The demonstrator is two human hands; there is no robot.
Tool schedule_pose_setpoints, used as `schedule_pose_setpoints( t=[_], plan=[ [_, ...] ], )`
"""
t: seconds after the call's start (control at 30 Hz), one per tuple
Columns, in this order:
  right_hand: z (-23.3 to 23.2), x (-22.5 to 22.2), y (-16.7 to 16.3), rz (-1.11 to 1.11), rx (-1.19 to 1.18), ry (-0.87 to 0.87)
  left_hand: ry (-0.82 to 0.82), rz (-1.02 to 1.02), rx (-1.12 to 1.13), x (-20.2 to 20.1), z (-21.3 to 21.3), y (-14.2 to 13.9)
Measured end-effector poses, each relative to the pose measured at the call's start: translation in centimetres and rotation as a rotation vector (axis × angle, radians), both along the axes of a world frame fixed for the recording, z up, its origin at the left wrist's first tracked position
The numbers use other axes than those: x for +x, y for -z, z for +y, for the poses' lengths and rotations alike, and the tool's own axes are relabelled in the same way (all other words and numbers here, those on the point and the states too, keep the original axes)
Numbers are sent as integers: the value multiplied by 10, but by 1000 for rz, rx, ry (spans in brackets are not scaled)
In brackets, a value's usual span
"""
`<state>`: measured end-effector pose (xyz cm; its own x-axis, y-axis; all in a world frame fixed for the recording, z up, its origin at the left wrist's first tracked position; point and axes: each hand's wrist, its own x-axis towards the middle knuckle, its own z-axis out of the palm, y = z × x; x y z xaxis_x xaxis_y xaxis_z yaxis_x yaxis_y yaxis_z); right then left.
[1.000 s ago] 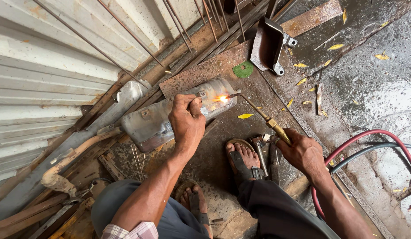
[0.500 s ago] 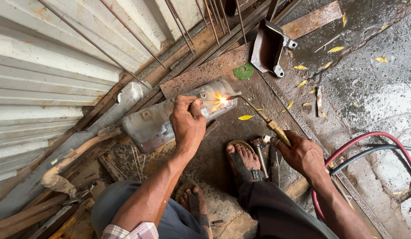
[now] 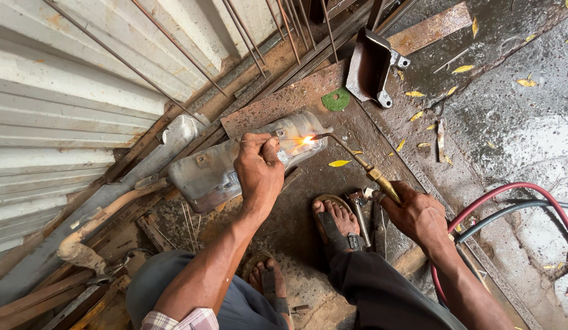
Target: The person sits on the workshop floor and brazes a rusty cylindrical metal tank using an oxy-fuel torch held in one hand and a filler rod in the other. They run weld beads along the tank seam, reposition the rod and torch repeatedly, briefly pause and look away, then resume welding along the seam.
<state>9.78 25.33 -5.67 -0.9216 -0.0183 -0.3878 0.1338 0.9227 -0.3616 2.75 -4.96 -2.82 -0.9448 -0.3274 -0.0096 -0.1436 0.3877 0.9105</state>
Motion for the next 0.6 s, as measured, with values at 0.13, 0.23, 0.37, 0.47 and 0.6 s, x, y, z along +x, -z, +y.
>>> schedule_pose_setpoints(
  t=[0.13, 0.23, 0.37, 0.47, 0.6],
  plan=[
    [1, 0, 1, -39, -4, 15, -5, -18, 25, 1, -1, 1],
    [1, 0, 2, 10, -17, 0, 13, -16, 1, 1, -1, 1],
    [2, 1, 2, 1, -7, 14, 7, -28, 10, 0, 0, 0],
    [2, 1, 2, -21, 11, 7, -3, -35, -11, 0, 1, -1],
    [3, 2, 1, 16, -12, -4, -16, -42, -17, 0, 1, 0]
  ],
)
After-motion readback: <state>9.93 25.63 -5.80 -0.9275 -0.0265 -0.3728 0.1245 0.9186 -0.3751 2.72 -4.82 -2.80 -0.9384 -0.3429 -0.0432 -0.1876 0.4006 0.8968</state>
